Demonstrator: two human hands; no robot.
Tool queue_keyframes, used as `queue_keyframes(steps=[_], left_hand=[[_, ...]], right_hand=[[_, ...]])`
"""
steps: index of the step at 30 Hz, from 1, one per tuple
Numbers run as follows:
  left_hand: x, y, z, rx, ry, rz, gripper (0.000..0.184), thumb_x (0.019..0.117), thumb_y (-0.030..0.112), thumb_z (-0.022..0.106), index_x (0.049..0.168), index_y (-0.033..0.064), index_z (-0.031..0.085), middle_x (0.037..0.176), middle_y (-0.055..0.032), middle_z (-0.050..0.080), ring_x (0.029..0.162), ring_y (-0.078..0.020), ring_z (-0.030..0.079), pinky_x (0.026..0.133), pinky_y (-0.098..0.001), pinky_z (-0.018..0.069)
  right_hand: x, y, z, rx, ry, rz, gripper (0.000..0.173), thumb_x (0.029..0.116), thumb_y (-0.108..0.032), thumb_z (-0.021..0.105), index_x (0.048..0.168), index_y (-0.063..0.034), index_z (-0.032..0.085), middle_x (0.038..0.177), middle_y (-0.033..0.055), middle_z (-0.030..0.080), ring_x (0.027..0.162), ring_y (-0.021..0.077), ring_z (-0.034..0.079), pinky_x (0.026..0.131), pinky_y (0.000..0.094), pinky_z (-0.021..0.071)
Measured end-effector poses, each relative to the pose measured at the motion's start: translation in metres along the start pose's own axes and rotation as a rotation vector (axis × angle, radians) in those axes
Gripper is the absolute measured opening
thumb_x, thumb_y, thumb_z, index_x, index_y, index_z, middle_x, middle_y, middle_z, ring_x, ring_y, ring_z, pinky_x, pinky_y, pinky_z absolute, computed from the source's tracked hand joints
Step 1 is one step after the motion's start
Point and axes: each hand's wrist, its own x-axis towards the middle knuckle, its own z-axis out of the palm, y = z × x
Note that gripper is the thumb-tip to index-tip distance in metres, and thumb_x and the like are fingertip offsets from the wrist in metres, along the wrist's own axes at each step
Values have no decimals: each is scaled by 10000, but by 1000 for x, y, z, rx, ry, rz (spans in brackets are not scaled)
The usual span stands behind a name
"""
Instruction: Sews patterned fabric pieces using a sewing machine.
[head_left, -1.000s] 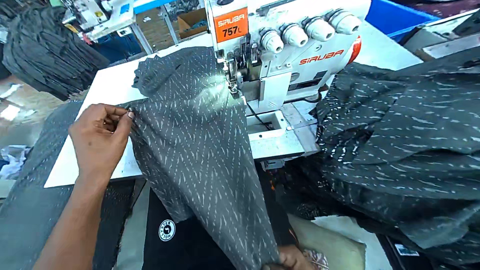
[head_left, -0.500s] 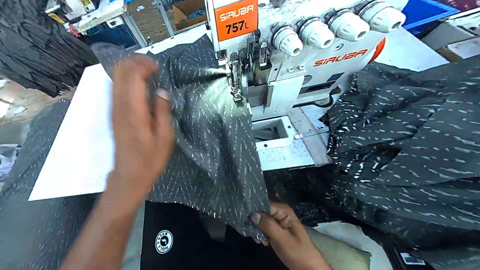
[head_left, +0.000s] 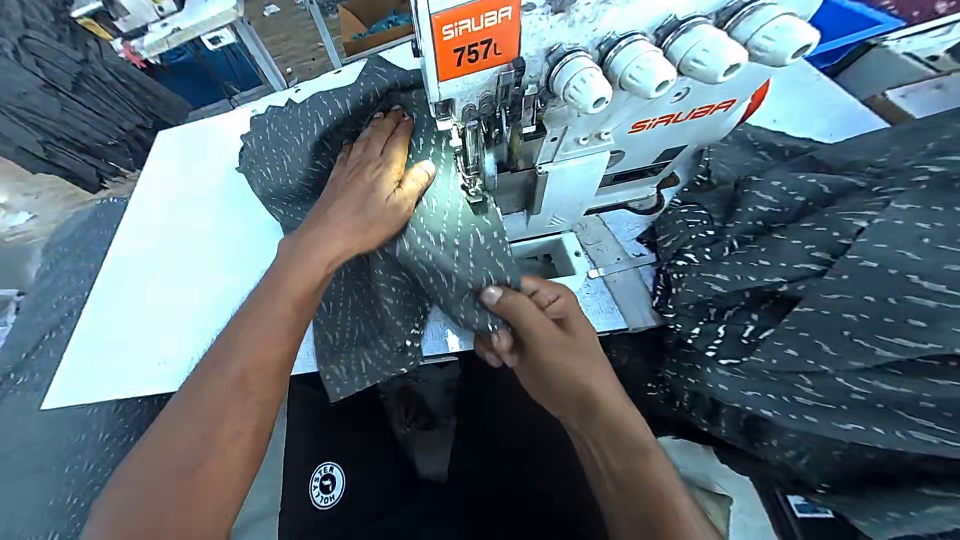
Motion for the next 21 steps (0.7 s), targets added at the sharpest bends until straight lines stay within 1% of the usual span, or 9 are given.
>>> queue_keyframes(steps=[3, 7, 8, 9, 10, 11, 13, 17, 21], left_hand=[[20, -11, -3, 30, -30, -31, 741, 1056, 556, 230, 1614, 76, 311, 1698, -121, 236, 1583, -279, 168, 1246, -625, 122], [46, -31, -7, 44, -22, -21, 761, 1046, 598, 226, 1616, 102, 319, 1699, -113, 242, 1587, -288, 154, 1241, -664, 47], [46, -31, -8, 68, 47, 9, 727, 1055, 567, 260, 1595, 92, 363, 1673, -128, 302, 1573, -305, 207, 1236, -671, 69], [38, -25, -11, 101, 166, 61, 639, 1064, 476, 343, 1538, 58, 443, 1610, -162, 404, 1527, -338, 313, 1226, -653, 161], [23, -13, -15, 99, 332, 142, 480, 1044, 310, 467, 1411, 17, 562, 1474, -199, 534, 1409, -362, 463, 1171, -586, 316], [4, 3, -19, 44, 473, 234, 319, 1000, 142, 538, 1256, -9, 654, 1300, -207, 629, 1256, -343, 571, 1076, -501, 439], [-35, 35, -13, -190, 512, 392, 217, 957, 11, 536, 1048, -15, 731, 1096, -157, 697, 1080, -240, 653, 935, -383, 549], [-56, 35, 8, -413, 283, 484, 305, 926, -43, 510, 1009, 33, 793, 1111, -81, 733, 1147, -206, 631, 1026, -353, 492], [-52, 24, 6, -400, 237, 526, 336, 926, -59, 490, 1026, 36, 796, 1138, -82, 734, 1192, -230, 611, 1082, -380, 450]], right_hand=[[17, -10, 6, -3, 18, 6, 292, 1073, -220, 489, 874, -71, 643, 537, 13, 488, 419, 61, 462, 433, 216, 452], [32, -19, 11, 8, 97, 73, 431, 1078, -267, 483, 682, -103, 534, 461, -15, 398, 374, 71, 419, 396, 237, 421], [33, -21, 13, 6, 110, 86, 443, 1083, -271, 479, 680, -98, 544, 462, -18, 389, 373, 68, 407, 391, 235, 415], [33, -23, 14, 6, 120, 95, 440, 1084, -271, 481, 696, -86, 573, 459, -19, 386, 365, 64, 396, 380, 230, 408], [33, -24, 14, 6, 122, 105, 446, 1084, -270, 485, 687, -86, 566, 456, -17, 385, 360, 63, 386, 374, 227, 397], [34, -25, 14, 12, 117, 108, 432, 1081, -261, 491, 702, -78, 586, 456, -14, 389, 357, 59, 382, 368, 223, 394], [36, -25, 10, 23, 96, 118, 405, 1081, -250, 491, 752, -65, 637, 456, -22, 396, 358, 42, 384, 363, 204, 387], [35, -29, 9, 9, 60, 132, 386, 1082, -239, 455, 922, -36, 741, 467, -45, 394, 367, 16, 376, 364, 181, 368], [37, -32, 10, -66, 126, 134, 464, 1093, -271, 415, 839, -42, 728, 463, -40, 420, 356, 18, 366, 352, 180, 345]])
